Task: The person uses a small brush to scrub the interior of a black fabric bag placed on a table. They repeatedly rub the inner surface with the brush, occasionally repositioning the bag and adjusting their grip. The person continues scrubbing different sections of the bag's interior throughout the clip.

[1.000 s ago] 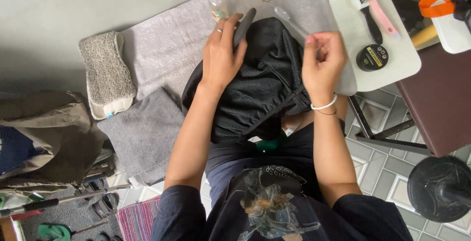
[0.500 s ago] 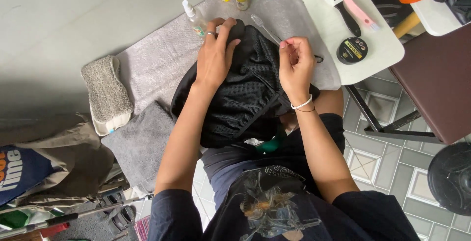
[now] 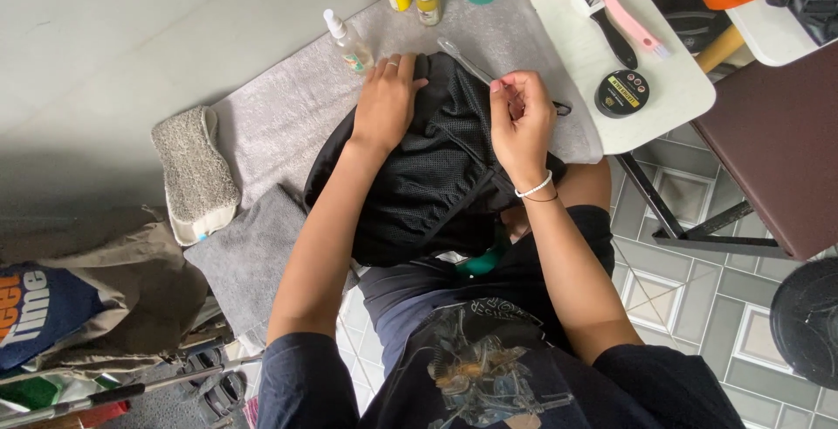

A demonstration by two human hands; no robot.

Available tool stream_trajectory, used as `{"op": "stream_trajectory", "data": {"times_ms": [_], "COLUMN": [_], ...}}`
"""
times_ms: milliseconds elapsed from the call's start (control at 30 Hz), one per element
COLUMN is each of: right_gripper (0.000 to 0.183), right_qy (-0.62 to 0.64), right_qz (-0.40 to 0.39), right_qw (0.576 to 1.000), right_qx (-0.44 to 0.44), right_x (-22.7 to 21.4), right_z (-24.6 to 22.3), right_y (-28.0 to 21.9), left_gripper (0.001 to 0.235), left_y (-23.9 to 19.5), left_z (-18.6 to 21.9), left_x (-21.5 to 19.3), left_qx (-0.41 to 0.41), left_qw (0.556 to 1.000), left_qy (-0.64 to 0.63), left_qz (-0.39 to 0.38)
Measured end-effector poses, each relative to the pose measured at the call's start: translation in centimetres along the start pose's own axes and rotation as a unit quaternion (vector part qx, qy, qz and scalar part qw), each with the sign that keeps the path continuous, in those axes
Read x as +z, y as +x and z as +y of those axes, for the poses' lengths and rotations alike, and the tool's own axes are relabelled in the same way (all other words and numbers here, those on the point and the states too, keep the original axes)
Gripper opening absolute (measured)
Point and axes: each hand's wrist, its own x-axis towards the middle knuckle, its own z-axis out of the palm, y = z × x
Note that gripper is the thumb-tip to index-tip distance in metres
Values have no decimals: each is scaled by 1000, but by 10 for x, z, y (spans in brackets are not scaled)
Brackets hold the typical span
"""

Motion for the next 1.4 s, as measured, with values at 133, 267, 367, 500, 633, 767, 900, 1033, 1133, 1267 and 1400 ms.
{"op": "stream_trajectory", "data": {"times_ms": [133,267,367,500,633,767,900,1033,1133,1267,1400], "right_gripper": [9,8,8,8,16,54,27,26,37,25,51], "right_qy": [-6,-11,-10,-11,0,-35,-109,-58,-20,-3,-12], "right_qz": [10,-5,-2,-8,-31,-108,-168,-154,-197,-200,-191], "right_qw": [1000,1000,1000,1000,999,993,977,986,980,980,981], "right_qx": [-2,0,6,21,11,-42,-68,-37,-6,1,-4], "right_x": [0,-1,0,-2,-1,-5,3,5,2,1,0], "right_z": [-3,-2,0,-6,-17,-42,-15,-9,-13,-17,-11], "right_y": [2,2,1,1,5,14,6,4,4,4,2], "left_gripper": [32,34,38,42,43,47,51,53,50,46,38], "left_y": [-1,1,5,5,3,4,1,3,4,6,6], "left_z": [-3,7,10,7,10,14,9,15,26,32,32], "left_x": [4,-18,-25,-19,-30,-39,-35,-55,-80,-92,-90], "left_qx": [-16,-83,-128,-190,-202,-184,-183,-199,-243,-253,-274], "left_qw": [999,992,981,953,938,920,896,875,856,845,832], "left_qy": [-46,-100,-143,-238,-279,-336,-387,-412,-426,-423,-406], "left_qz": [8,2,-8,9,27,88,122,158,161,210,263]}}
